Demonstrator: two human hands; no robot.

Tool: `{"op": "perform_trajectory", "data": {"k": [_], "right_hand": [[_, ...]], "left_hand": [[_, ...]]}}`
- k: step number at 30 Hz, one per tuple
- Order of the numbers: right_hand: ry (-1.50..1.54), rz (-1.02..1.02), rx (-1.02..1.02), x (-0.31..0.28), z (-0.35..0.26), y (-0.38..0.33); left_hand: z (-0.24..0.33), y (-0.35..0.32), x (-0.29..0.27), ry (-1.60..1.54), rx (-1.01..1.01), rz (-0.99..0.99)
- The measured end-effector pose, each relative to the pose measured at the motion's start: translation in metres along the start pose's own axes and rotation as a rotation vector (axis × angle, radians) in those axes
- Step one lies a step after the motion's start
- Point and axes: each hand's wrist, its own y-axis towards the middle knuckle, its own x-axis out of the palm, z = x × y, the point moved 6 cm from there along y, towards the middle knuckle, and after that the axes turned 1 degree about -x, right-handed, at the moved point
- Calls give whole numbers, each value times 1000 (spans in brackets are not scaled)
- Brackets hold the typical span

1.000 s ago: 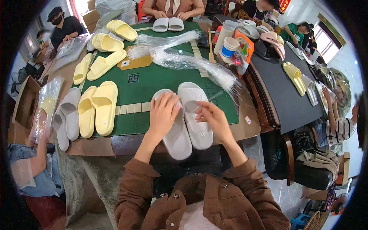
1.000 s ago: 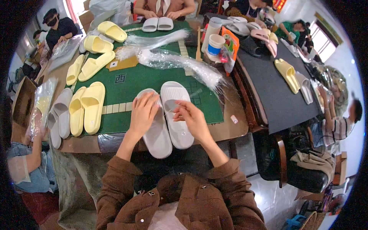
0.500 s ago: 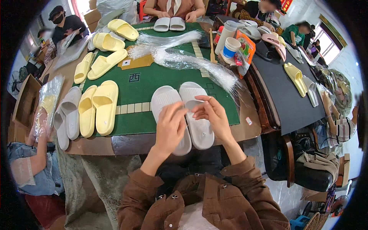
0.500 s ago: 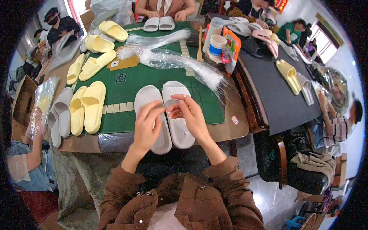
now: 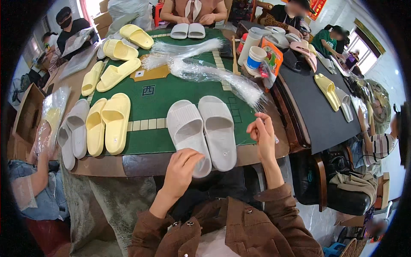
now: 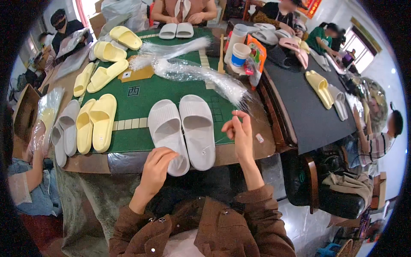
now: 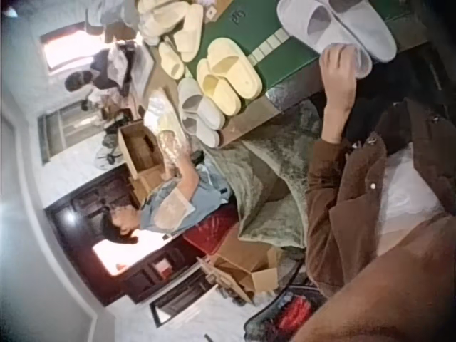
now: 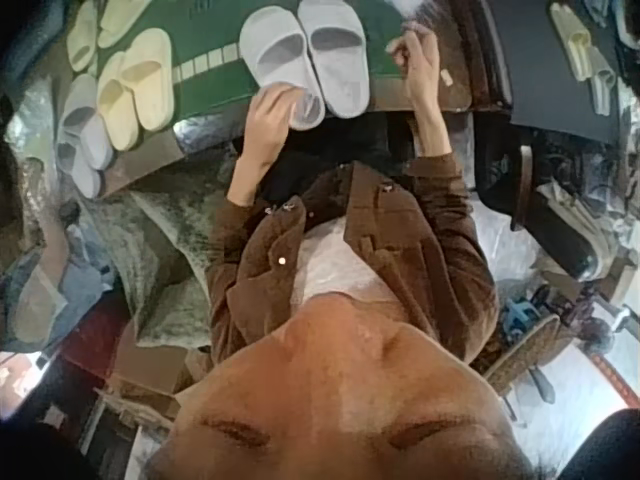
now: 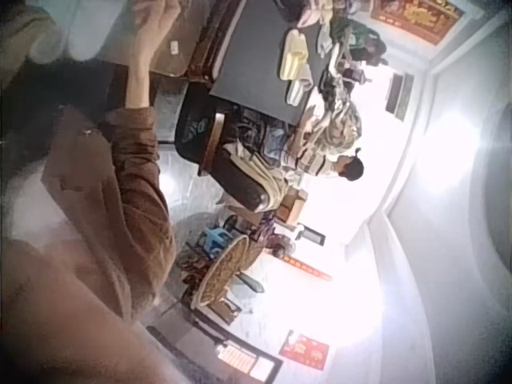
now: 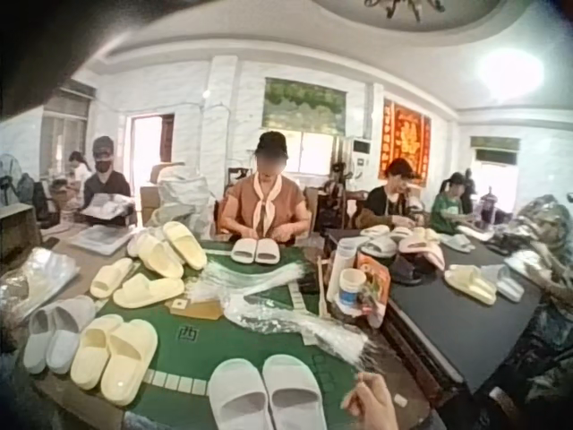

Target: The person assembles pairs of plastic slide sandals by inserting a white elastic band into the slots of the footwear. They handle multiple pairs in various colors, including yellow, black, white, and pink, picking them up from a pile, threading the band, and placing the finished pairs on the table.

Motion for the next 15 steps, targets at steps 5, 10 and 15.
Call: {"op": "perform_trajectory", "data": {"k": [5,10,15], "right_hand": [[-143,-232,106,14,21,-6],[-238,-323,105,43,17,-13],[-188,-228,81,36,13,-3]], "left_hand": [[-2,-13,2,95,38,-9],[17,-16,-8,260,54,89],[25,-24,-27,443,-17,97]]}}
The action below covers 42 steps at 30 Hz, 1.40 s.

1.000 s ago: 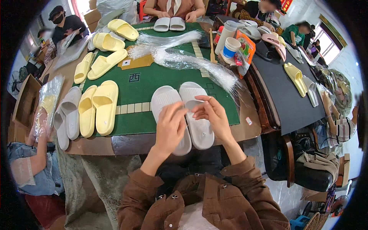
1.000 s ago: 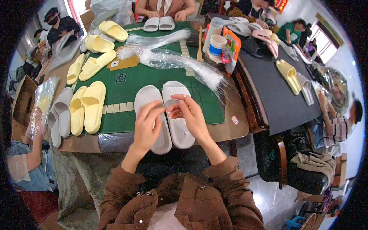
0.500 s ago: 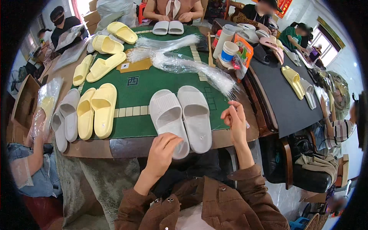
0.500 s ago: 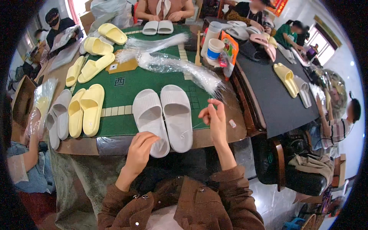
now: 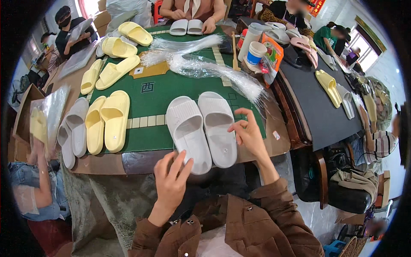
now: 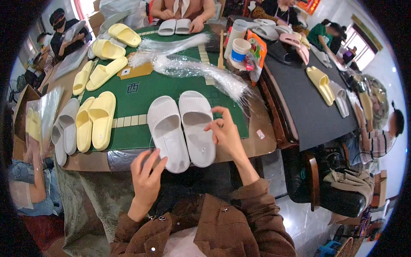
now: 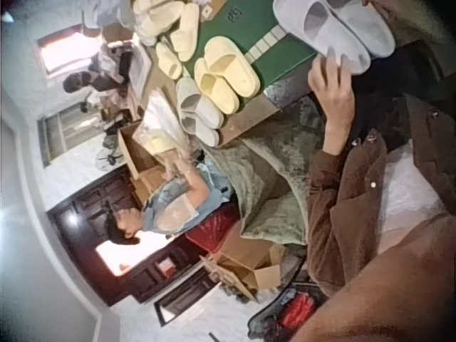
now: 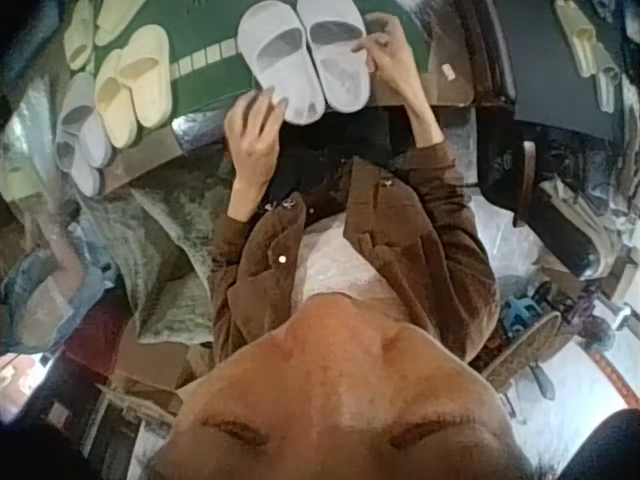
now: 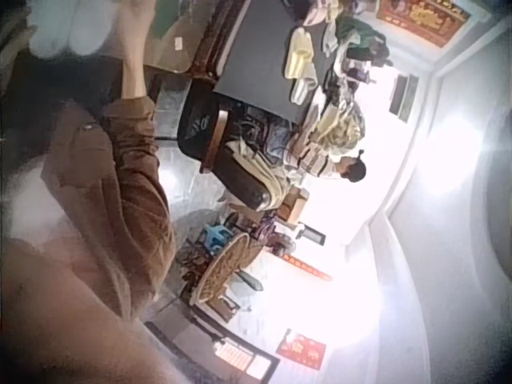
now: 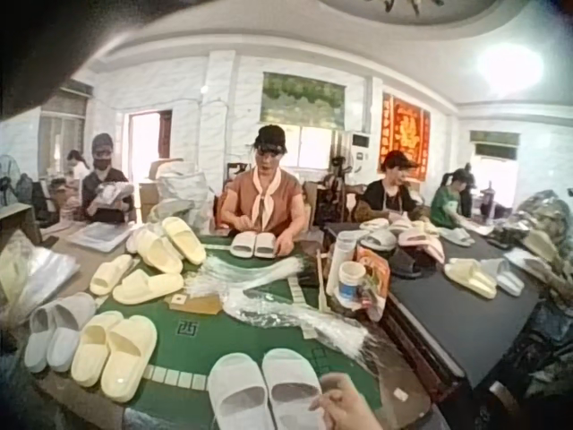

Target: The person assembles pairs of plastic slide sandals by inserting a white elastic band into the slots of the footwear. They handle multiple pairs in various colors, including yellow, black, white, and pink, picking them up from a pile, threading the band, and placing the finished pairs on the table.

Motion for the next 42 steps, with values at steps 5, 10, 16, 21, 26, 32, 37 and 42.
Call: {"op": "perform_trajectory", "data": {"k": [5,10,16,21,26,32,37,42], "right_hand": [[-88,-52,-3,-7,3,-2],[-116,-100,27,-19,5,-2],[-31,-373,24,19,-15,-17],[-404,-419,-49,45,-2,-4],[-745,-86,-529,60,-4,8],[-950,-71,-587,72,31,34],[-1281,-292,-567,82,57,62],[-1093,-252,-304,76,49,71]], "left_hand": [[-13,-15,0,30,-85,-60],[-36,-13,7,-162,-152,-1],[-17,-4,20,-726,-135,-119],[-17,11,57,-775,-392,-240],[-35,29,92,-596,-435,-259],[-30,45,102,-213,-156,-78],[-45,57,123,-183,-213,-237],[-55,77,143,-304,-419,-617]]}}
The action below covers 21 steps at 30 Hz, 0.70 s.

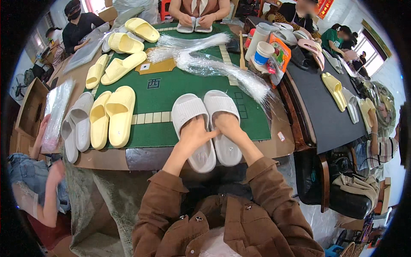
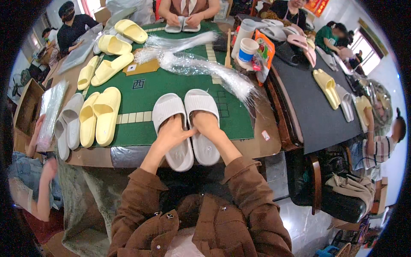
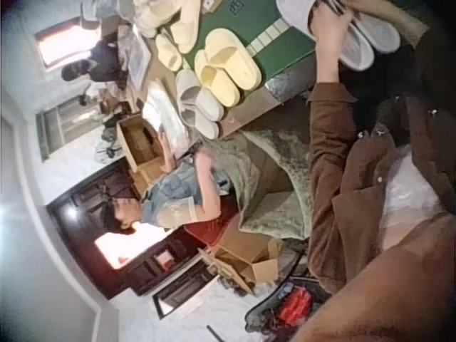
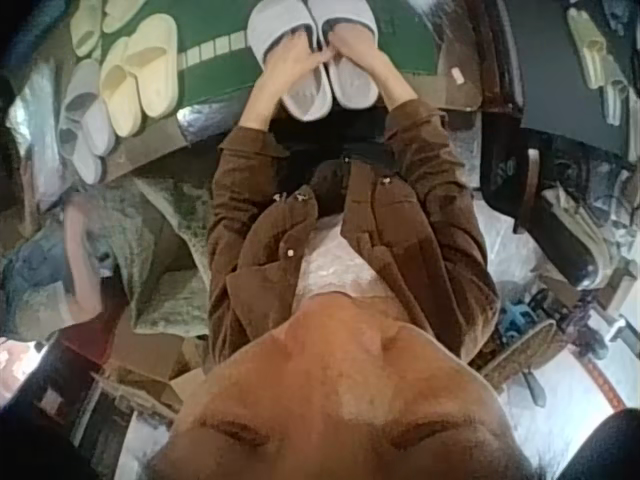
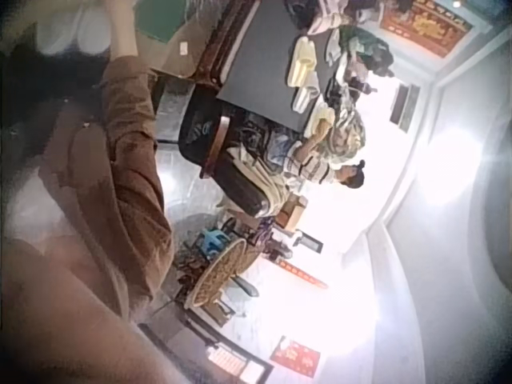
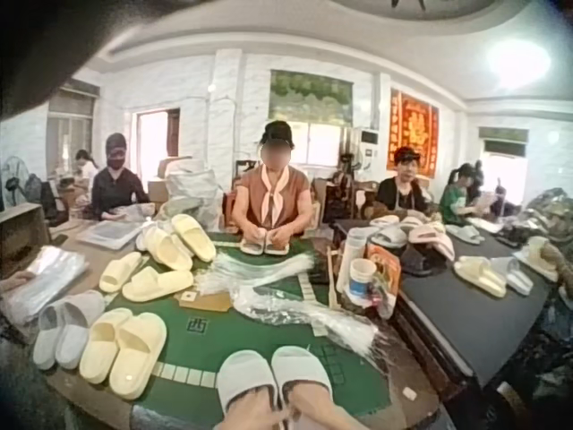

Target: The person assembles pairs of plastic slide sandals by inserting a white elastic band into the slots of the footwear. They handle multiple pairs in various colors, including yellow, black, white, and pink, picking them up from a pile, threading the band, and placing the finished pairs on the table.

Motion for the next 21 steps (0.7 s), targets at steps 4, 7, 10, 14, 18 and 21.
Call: {"op": "perform_trajectory", "data": {"k": [4,7,10,14,18,21], "right_hand": [[395,13,212,-7,6,-2],[350,62,169,-3,11,-2],[374,137,115,-4,10,-2],[514,130,50,-14,-5,-11],[398,150,-50,-30,-17,-32],[397,330,-173,-45,-25,-53]], "left_hand": [[-7,12,9,-35,-7,-50],[-7,14,14,2,-26,22],[-7,10,17,47,-28,101],[-15,12,21,124,38,180],[-5,6,16,121,82,201],[-5,5,17,109,79,189]]}}
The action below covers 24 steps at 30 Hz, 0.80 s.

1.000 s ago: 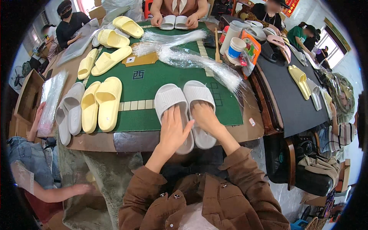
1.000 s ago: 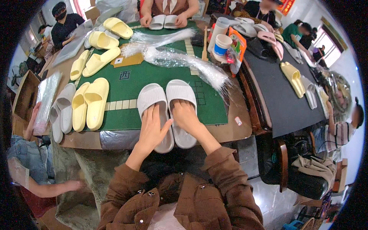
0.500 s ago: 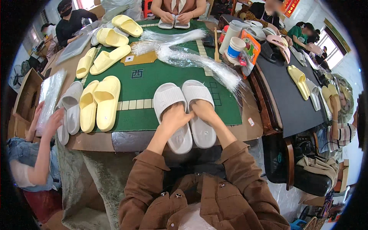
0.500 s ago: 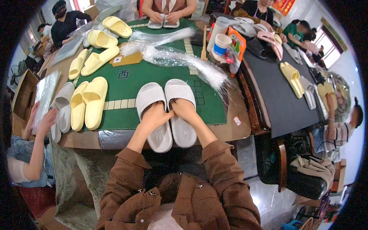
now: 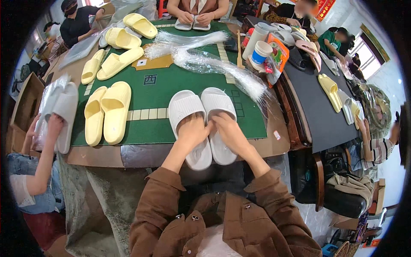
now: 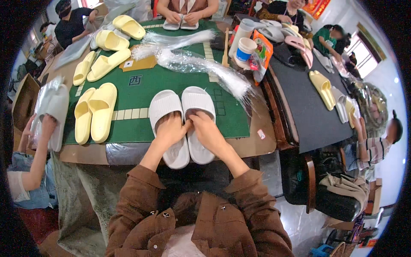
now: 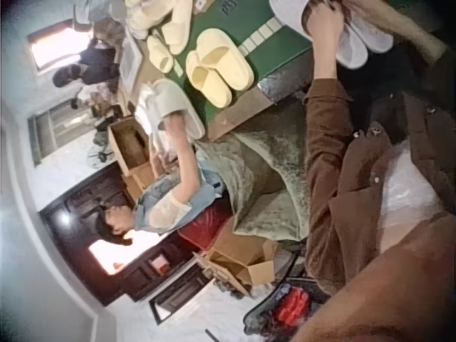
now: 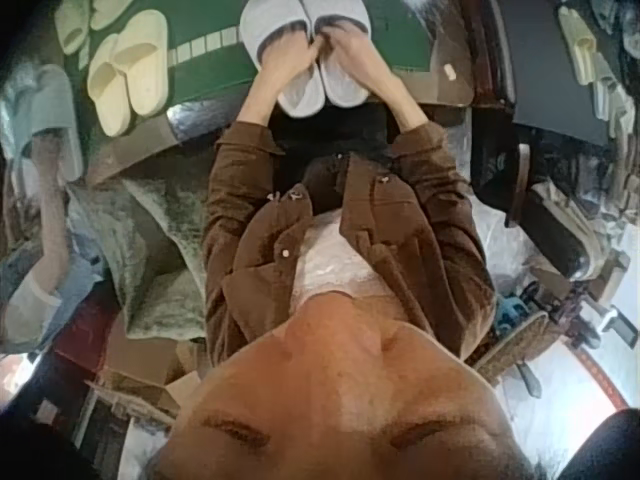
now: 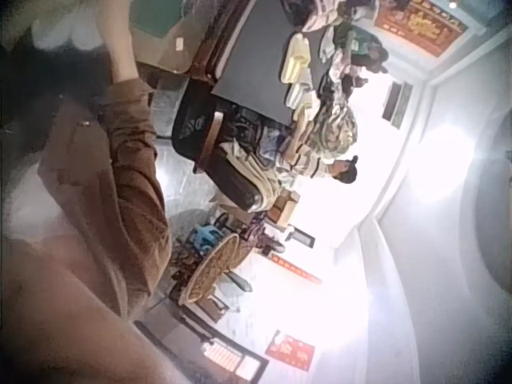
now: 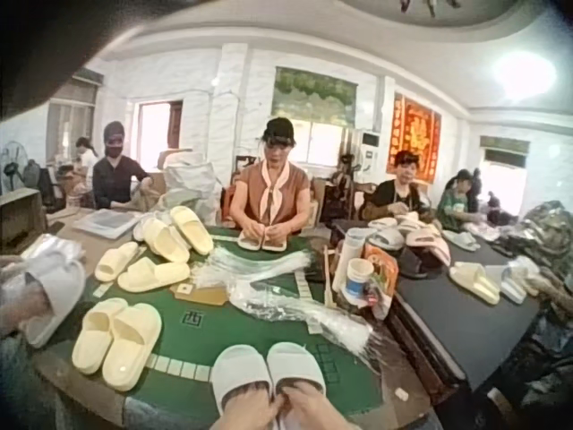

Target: The person assembles pairs of plastic slide sandals by inserting a white elastic band into the slots of the footwear. They handle multiple pairs in various colors, including yellow, black, white, and pink, picking them up from a pile, threading the band, and placing the finished pairs on the table.

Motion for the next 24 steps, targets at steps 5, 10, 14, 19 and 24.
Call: {"op": "perform_trajectory", "data": {"k": [5,10,14,19,24], "right_hand": [[-68,10,-44,-33,-35,-19],[-93,-213,8,-18,-48,-44],[-94,-218,41,-5,-41,-48],[-38,-213,121,-20,-30,-47],[-130,-333,-17,-21,-39,-51]], "left_hand": [[-3,-1,1,17,0,-4],[0,1,0,1,-13,-49],[0,4,1,-40,-15,-77],[-5,0,2,-46,13,-5],[-2,1,1,-49,-7,-41]]}}
